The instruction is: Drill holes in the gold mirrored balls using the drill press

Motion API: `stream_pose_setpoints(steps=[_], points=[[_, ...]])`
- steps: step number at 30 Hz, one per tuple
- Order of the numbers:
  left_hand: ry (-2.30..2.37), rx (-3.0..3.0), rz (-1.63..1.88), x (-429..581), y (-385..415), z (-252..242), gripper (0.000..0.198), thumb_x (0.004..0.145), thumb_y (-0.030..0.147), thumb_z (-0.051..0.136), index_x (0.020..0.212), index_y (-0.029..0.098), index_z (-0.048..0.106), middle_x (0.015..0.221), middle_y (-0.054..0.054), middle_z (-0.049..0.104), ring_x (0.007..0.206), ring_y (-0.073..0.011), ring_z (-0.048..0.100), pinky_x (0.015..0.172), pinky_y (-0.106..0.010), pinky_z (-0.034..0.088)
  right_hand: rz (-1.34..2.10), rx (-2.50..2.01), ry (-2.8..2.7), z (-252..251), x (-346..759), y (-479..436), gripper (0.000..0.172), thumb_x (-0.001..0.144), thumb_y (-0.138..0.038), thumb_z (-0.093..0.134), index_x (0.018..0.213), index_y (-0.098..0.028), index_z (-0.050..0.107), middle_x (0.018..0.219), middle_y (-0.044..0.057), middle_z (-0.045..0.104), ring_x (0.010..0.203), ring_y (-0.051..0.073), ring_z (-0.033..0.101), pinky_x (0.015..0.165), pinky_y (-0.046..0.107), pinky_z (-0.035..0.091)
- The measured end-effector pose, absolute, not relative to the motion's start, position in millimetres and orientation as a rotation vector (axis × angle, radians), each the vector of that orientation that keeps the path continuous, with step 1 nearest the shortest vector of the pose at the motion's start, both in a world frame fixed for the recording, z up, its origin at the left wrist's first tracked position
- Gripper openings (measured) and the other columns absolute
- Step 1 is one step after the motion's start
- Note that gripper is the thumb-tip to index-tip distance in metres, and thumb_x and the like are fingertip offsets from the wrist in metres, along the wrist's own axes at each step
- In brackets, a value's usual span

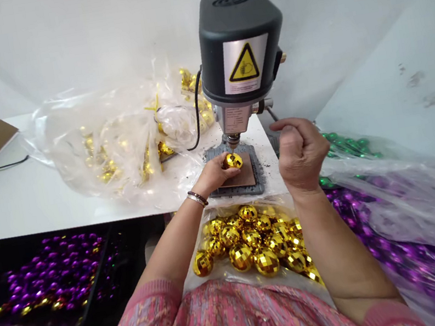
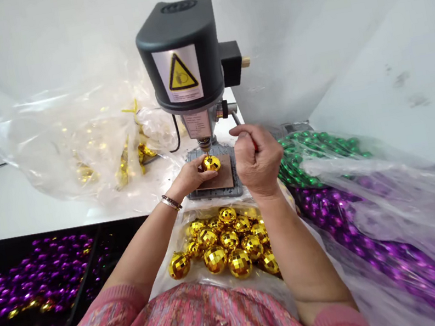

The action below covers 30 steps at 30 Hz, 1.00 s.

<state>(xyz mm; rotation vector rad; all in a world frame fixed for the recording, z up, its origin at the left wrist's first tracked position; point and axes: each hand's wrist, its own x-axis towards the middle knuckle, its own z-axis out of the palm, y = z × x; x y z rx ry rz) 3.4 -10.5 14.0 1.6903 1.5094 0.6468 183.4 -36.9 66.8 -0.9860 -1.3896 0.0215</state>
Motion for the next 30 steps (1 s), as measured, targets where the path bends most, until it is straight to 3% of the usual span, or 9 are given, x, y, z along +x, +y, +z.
stream_pose_setpoints(steps=[5, 12, 19, 22, 25, 28, 30], points=[[1.474, 1.681, 0.662, 2.4, -11.3, 12.8, 0.041, 0.078, 0.028, 0.078, 0.116, 0.015, 0.07, 0.095, -0.001, 0.074, 0.084, -0.0169, 0.065, 0.077, -0.026, 0.051, 0.11, -0.947, -1.323, 54.2, 180.7, -34.3, 0.027, 0.091, -0.025, 0.049, 0.086, -0.018, 0.075, 0.071, 0.0, 0.066, 0.064, 0.008, 0.059, 0.063, 0.023, 0.045], [1.527, 1.634, 0.714, -1.0, -16.5, 14.0, 0.043, 0.077, 0.033, 0.077, 0.115, 0.012, 0.069, 0.099, -0.004, 0.075, 0.084, -0.0155, 0.065, 0.075, -0.024, 0.05, 0.314, -1.008, -1.192, 131.6, 177.3, -11.2, 0.036, 0.094, -0.021, 0.041, 0.069, -0.012, 0.066, 0.059, -0.002, 0.05, 0.058, 0.003, 0.047, 0.063, 0.02, 0.039], [1.164, 1.796, 0.329, -54.0, -76.6, 28.8, 0.062, 0.074, 0.043, 0.082, 0.128, 0.017, 0.066, 0.099, -0.004, 0.075, 0.083, -0.0158, 0.066, 0.077, -0.027, 0.052, 0.374, -1.001, -1.124, 143.0, 174.1, -7.3, 0.043, 0.096, -0.016, 0.036, 0.057, -0.011, 0.055, 0.056, -0.003, 0.053, 0.053, 0.0, 0.042, 0.06, 0.018, 0.034], [1.339, 1.897, 0.397, -74.8, -112.2, 22.0, 0.063, 0.077, 0.045, 0.081, 0.132, 0.019, 0.065, 0.104, -0.007, 0.074, 0.079, -0.016, 0.066, 0.077, -0.03, 0.055, 0.372, -0.998, -1.123, 139.7, 174.8, -7.2, 0.044, 0.096, -0.015, 0.035, 0.058, -0.012, 0.058, 0.056, -0.004, 0.054, 0.051, -0.001, 0.041, 0.057, 0.018, 0.032], [1.816, 1.853, 0.637, -91.9, -151.1, -0.2, 0.055, 0.085, 0.045, 0.074, 0.131, 0.017, 0.063, 0.117, -0.013, 0.072, 0.094, -0.0217, 0.069, 0.089, -0.037, 0.056, 0.37, -0.999, -1.157, 137.2, 176.8, -5.6, 0.044, 0.096, -0.015, 0.035, 0.06, -0.012, 0.062, 0.055, -0.004, 0.053, 0.048, -0.001, 0.04, 0.053, 0.02, 0.029], [2.016, 1.785, 0.521, -104.4, -190.9, -29.9, 0.083, 0.073, 0.045, 0.085, 0.142, 0.014, 0.053, 0.135, -0.021, 0.065, 0.123, -0.0327, 0.063, 0.103, -0.044, 0.051, 0.321, -1.006, -1.183, 132.9, 178.9, -3.8, 0.045, 0.095, -0.013, 0.034, 0.059, -0.012, 0.061, 0.054, -0.004, 0.053, 0.045, -0.001, 0.039, 0.052, 0.021, 0.027], [2.079, 1.687, 0.331, -108.8, -211.2, -46.2, 0.088, 0.075, 0.046, 0.083, 0.148, 0.011, 0.048, 0.137, -0.024, 0.063, 0.126, -0.0352, 0.062, 0.102, -0.043, 0.052, 0.276, -1.01, -1.211, 129.5, 180.0, -2.6, 0.045, 0.097, -0.015, 0.034, 0.061, -0.012, 0.061, 0.056, -0.004, 0.053, 0.046, -0.001, 0.039, 0.053, 0.021, 0.028]])
